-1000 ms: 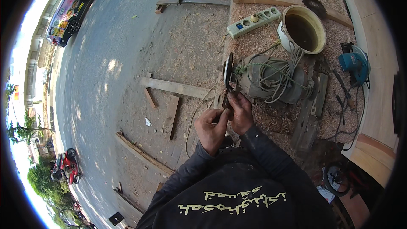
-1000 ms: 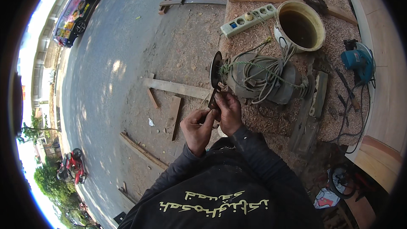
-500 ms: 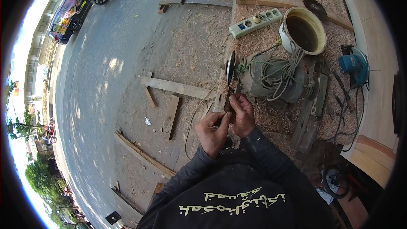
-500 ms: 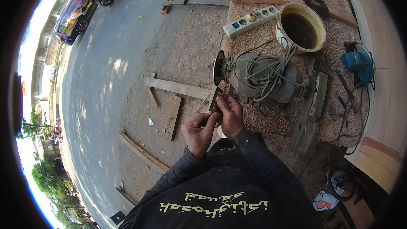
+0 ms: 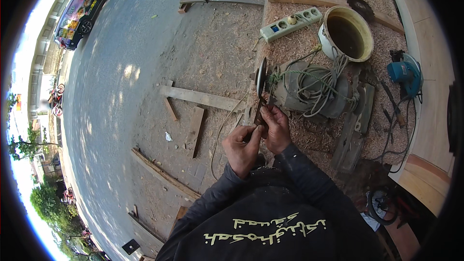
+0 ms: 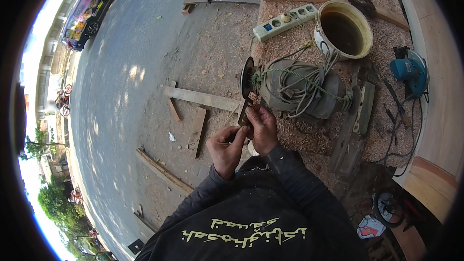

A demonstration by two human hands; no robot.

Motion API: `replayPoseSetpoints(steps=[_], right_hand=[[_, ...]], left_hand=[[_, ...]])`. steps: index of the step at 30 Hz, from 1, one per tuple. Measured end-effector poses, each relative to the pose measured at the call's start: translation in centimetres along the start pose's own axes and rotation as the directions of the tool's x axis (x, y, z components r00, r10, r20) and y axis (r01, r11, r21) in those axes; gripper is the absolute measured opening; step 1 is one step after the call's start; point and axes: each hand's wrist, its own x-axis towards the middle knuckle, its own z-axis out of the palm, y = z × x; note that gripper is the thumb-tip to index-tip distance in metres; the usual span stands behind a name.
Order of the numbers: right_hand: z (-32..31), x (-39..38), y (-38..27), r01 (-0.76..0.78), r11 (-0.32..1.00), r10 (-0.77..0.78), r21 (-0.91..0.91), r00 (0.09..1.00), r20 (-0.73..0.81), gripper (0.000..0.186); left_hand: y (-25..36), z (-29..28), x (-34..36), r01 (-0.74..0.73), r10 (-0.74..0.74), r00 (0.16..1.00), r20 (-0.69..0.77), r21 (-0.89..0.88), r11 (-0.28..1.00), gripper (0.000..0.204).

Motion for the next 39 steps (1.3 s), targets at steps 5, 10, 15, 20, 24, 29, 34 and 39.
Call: replayPoseSetpoints(steps=[5, 10, 15, 20, 24, 29, 34, 39], right_hand=[[0.0, 0.6, -0.3, -0.008, 1.0, 0.008, 0.01, 1.0, -0.004, 0.012], [-0.4, 1.6, -0.1, 0.019, 0.999, -0.019, 0.046, 1.0, -0.007, 0.008], [-0.3, 2.4, -0.2, 0.029, 0.999, -0.028, 0.04, 0.999, -0.041, 0.006], [-1.0, 3.3, 0.1, 0.021, 0.999, -0.019, 0.044, 0.999, -0.046, 0.009], [-1.5, 4.1, 0.5, -0.028, 0.997, 0.037, 0.071, 0.991, -0.13, 0.013], [-1.0, 4.7, 0.5, -0.032, 0.995, 0.053, 0.097, 0.976, -0.213, 0.012], [-2.2, 5.8, 1.5, -0.002, 0.994, 0.019, 0.112, 0.988, -0.151, 0.013], [-1.6, 5.0, 0.8, 0.023, 0.998, -0.016, 0.056, 0.993, -0.119, 0.014]], left_hand=[[0.3, 0.2, 0.9, 0.0, -0.001, 1.0, 0.026, 0.019, 1.0, 0.014], [0.5, 0.7, 1.8, 0.03, -0.029, 0.999, 0.031, -0.044, 0.999, 0.014], [-0.1, 1.0, 2.8, 0.062, -0.061, 0.997, 0.054, -0.017, 0.998, 0.014], [-0.5, 1.4, 3.9, 0.037, -0.037, 0.998, 0.055, -0.004, 0.999, 0.016], [-0.1, 1.7, 4.7, 0.046, -0.047, 0.996, 0.075, 0.017, 0.999, 0.019], [-0.3, 2.2, 5.4, 0.052, -0.052, 0.997, 0.062, 0.015, 0.999, 0.019], [-0.3, 2.6, 6.1, 0.034, -0.038, 0.996, 0.076, 0.051, 0.998, 0.019], [-0.3, 2.2, 5.8, 0.005, -0.009, 0.997, 0.077, 0.044, 0.999, 0.018]])
